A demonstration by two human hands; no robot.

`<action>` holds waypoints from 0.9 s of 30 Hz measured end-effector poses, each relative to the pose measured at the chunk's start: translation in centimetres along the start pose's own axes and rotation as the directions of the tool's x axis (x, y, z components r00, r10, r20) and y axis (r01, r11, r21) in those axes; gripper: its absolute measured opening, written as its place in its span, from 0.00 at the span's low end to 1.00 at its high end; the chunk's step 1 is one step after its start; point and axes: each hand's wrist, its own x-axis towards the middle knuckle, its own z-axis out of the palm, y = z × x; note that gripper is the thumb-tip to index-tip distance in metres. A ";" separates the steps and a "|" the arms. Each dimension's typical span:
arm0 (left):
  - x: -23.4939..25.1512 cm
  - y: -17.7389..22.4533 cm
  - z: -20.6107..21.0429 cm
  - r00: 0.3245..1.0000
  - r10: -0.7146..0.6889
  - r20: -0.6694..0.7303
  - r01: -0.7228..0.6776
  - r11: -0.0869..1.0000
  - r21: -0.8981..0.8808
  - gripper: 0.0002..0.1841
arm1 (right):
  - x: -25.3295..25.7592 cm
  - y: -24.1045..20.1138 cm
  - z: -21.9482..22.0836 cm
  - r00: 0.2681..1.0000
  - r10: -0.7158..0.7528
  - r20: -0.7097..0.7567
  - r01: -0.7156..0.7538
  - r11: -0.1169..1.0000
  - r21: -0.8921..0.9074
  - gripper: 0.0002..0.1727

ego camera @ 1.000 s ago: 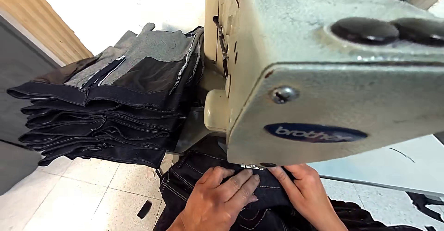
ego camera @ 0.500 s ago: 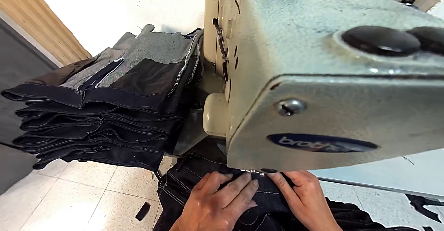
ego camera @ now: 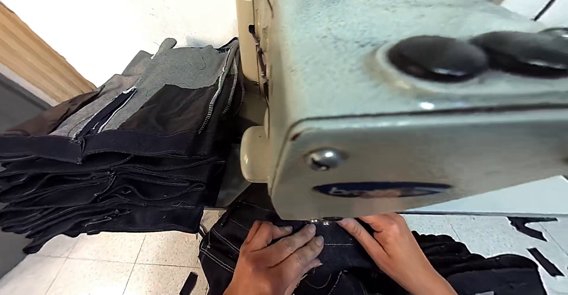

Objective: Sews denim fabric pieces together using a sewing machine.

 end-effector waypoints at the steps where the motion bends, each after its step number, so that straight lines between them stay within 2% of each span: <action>1: -0.1 -0.1 0.0 1.000 -0.008 -0.012 0.008 1.000 -0.019 0.11 | 0.0 0.0 0.0 1.000 0.002 0.003 -0.002 1.000 -0.007 0.25; 14: 0.0 0.7 0.2 0.999 -0.050 -0.018 0.049 0.996 -0.069 0.10 | -0.7 -0.1 -0.1 0.999 0.040 0.016 -0.038 0.995 -0.096 0.27; 17: 0.5 1.4 -0.9 0.992 -0.110 0.055 0.116 0.985 -0.128 0.10 | -0.7 -0.1 -0.2 0.998 0.054 0.025 -0.051 0.993 -0.109 0.27; 20: 1.4 1.1 -3.0 0.960 -0.257 0.107 0.275 0.934 -0.229 0.11 | -0.8 0.0 -0.3 0.997 0.063 0.033 -0.059 0.992 -0.107 0.28; 23: 2.0 -0.4 -3.0 0.918 -0.395 0.009 0.395 0.918 -0.008 0.15 | -0.8 0.0 0.1 0.997 0.070 0.023 -0.067 0.992 -0.103 0.29; 25: 1.9 -0.8 -2.1 0.863 -0.487 0.135 0.487 0.873 0.036 0.22 | -0.9 -0.1 0.4 0.996 0.086 0.012 -0.085 0.994 -0.072 0.31; 27: 2.1 -0.6 -1.3 0.802 -0.538 0.261 0.552 0.833 0.021 0.24 | -1.1 -0.2 0.6 0.996 0.093 -0.006 -0.093 0.995 -0.038 0.31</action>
